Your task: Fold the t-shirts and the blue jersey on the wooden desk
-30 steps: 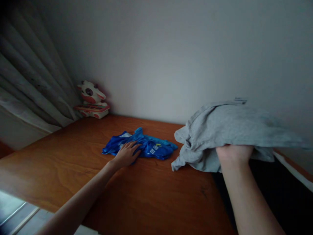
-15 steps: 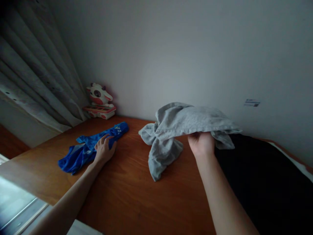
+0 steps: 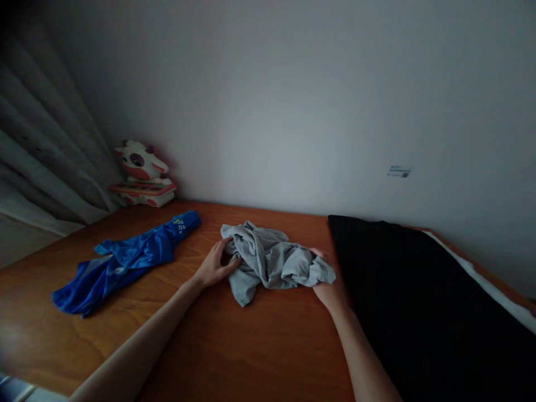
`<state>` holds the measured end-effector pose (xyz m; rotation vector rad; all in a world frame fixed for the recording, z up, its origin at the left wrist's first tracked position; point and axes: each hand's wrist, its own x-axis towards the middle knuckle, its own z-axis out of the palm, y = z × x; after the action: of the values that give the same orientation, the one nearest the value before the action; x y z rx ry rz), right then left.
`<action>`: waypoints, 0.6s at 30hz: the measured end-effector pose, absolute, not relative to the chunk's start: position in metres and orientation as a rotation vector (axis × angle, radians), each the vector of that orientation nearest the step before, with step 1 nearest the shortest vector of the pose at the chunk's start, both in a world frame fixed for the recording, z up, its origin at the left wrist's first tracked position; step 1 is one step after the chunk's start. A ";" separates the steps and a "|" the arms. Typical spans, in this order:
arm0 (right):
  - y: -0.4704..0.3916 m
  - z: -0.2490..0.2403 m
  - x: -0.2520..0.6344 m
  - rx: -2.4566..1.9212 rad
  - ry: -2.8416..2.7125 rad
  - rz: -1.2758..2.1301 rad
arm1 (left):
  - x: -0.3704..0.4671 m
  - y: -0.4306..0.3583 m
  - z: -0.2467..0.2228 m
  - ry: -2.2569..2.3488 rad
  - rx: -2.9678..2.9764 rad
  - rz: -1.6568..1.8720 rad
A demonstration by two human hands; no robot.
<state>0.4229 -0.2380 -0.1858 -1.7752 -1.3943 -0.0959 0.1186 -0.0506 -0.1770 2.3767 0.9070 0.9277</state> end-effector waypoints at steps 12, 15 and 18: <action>-0.290 -0.105 0.422 -1.868 -1.471 0.146 | 0.117 -0.059 -0.170 0.950 2.036 1.082; -0.266 -0.089 0.373 -1.671 -1.554 0.056 | 0.119 -0.061 -0.167 0.893 1.827 1.185; -0.236 -0.104 0.329 -1.845 -1.728 -0.154 | 0.120 -0.063 -0.164 0.817 1.588 1.270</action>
<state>0.3289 -0.2359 -0.1042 -1.8448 -1.7285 -0.1537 0.1203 -0.0629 -0.1644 1.5877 0.8175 1.2698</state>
